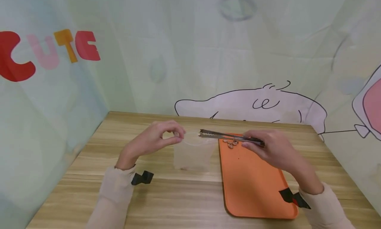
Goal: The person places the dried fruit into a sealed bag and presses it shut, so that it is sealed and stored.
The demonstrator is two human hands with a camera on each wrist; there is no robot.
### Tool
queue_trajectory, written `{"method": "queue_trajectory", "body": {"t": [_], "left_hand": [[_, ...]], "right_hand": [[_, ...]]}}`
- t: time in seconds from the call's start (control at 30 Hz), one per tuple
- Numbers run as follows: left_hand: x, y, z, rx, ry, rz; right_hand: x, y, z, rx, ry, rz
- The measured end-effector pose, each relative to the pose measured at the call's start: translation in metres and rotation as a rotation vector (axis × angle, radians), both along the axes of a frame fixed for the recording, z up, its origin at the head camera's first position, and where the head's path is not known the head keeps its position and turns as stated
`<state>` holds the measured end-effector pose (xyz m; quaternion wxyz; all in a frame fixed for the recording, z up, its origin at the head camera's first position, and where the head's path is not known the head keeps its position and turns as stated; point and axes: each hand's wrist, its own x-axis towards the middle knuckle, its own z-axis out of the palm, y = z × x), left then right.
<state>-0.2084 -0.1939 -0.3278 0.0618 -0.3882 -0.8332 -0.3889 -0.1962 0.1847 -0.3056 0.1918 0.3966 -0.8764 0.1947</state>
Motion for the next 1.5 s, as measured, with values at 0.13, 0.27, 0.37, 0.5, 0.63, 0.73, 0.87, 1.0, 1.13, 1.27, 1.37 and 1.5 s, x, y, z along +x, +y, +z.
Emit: {"method": "queue_trajectory", "body": {"t": [0.13, 0.27, 0.37, 0.5, 0.63, 0.73, 0.87, 1.0, 1.13, 1.27, 1.37, 1.5], "left_hand": [[-0.002, 0.002, -0.002, 0.006, -0.011, -0.01], [-0.003, 0.002, -0.003, 0.014, -0.002, -0.016], [-0.004, 0.0, -0.003, 0.018, 0.007, -0.017], [-0.004, -0.001, -0.002, 0.016, 0.003, -0.016], [-0.003, -0.002, -0.001, 0.01, -0.004, -0.011], [-0.003, -0.002, -0.001, 0.008, -0.009, -0.009], [-0.003, -0.002, -0.001, 0.011, -0.012, -0.01], [-0.003, -0.002, -0.002, 0.014, -0.01, -0.009], [-0.003, -0.001, -0.003, 0.01, -0.012, -0.008], [-0.003, -0.001, -0.003, 0.011, -0.01, -0.01], [-0.003, -0.001, -0.003, 0.011, -0.006, -0.014], [-0.004, -0.001, -0.002, 0.003, -0.014, -0.01]], "right_hand": [[-0.002, 0.002, -0.004, 0.002, -0.04, -0.027], [-0.009, 0.016, -0.011, -0.002, -0.063, -0.104], [-0.015, 0.028, -0.017, 0.027, -0.086, -0.161], [-0.024, 0.045, -0.037, 0.12, -0.149, -0.241], [-0.034, 0.062, -0.065, 0.212, -0.25, -0.296], [-0.04, 0.07, -0.083, 0.242, -0.302, -0.303], [-0.044, 0.071, -0.096, 0.255, -0.316, -0.295], [-0.043, 0.067, -0.096, 0.248, -0.286, -0.289], [-0.036, 0.063, -0.083, 0.179, -0.233, -0.287], [-0.03, 0.055, -0.056, 0.072, -0.143, -0.235], [-0.023, 0.045, -0.034, 0.008, -0.074, -0.159], [-0.012, 0.025, -0.011, -0.014, -0.014, -0.06]]}}
